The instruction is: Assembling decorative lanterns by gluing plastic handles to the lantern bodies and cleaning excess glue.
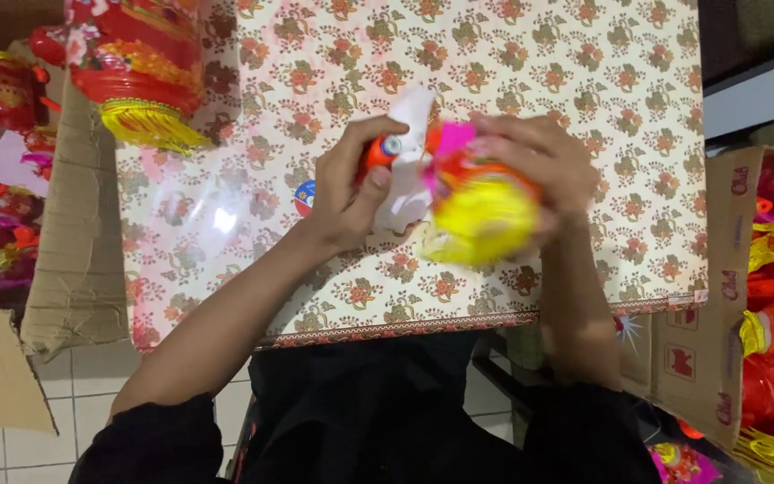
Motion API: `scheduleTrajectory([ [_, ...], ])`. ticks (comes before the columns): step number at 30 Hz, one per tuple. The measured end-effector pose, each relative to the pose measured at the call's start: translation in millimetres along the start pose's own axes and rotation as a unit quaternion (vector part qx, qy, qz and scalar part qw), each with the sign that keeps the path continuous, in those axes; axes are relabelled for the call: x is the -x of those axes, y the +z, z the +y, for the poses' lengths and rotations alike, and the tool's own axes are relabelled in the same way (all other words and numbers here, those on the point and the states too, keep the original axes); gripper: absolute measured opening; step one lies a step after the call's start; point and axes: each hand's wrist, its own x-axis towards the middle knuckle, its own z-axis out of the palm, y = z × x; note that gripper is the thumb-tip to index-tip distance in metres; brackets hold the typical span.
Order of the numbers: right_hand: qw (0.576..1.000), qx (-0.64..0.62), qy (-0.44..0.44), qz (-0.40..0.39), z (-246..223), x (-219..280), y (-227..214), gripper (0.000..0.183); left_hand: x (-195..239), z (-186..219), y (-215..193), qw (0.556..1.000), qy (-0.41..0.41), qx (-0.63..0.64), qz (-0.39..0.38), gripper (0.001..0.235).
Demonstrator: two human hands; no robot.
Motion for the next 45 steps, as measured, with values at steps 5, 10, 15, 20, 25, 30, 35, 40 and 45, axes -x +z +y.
scheduleTrajectory([
  [5, 0.903, -0.388, 0.075, 0.168, -12, -5, 4, 0.069, -1, -8, 10, 0.991, -0.078, 0.093, -0.062, 0.069],
  [10, 0.657, -0.690, 0.183, 0.242, -5, 35, 6, 0.093, 13, -10, 14, 0.923, -0.225, 0.245, -0.192, 0.083],
  [15, 0.576, -0.444, 0.397, 0.559, -9, -8, 4, 0.093, -14, 18, 4, 0.885, -0.346, 0.241, -0.198, 0.036],
  [20, 0.611, -0.465, 0.490, 0.413, -13, -28, -2, 0.101, -26, 11, -12, 0.916, -0.355, 0.156, -0.106, 0.014],
  [25, 0.724, -0.384, 0.479, 0.314, 7, -13, -1, 0.065, -36, 11, -31, 0.919, -0.321, 0.207, -0.099, 0.054],
  [30, 0.690, -0.272, 0.630, 0.229, -1, -35, -6, 0.058, -38, 12, -37, 0.931, -0.280, 0.188, -0.141, 0.072],
  [35, 0.679, -0.211, 0.685, 0.156, 10, -26, -7, 0.048, -29, -3, -30, 0.973, -0.167, 0.053, -0.150, 0.058],
  [40, 0.646, -0.185, 0.732, 0.117, 3, -36, -9, 0.048, -25, 7, -22, 0.958, -0.208, -0.032, -0.195, 0.054],
  [45, 0.629, -0.240, 0.738, 0.046, 19, -18, -3, 0.033, -16, -15, -16, 0.954, -0.167, -0.116, -0.221, 0.036],
])
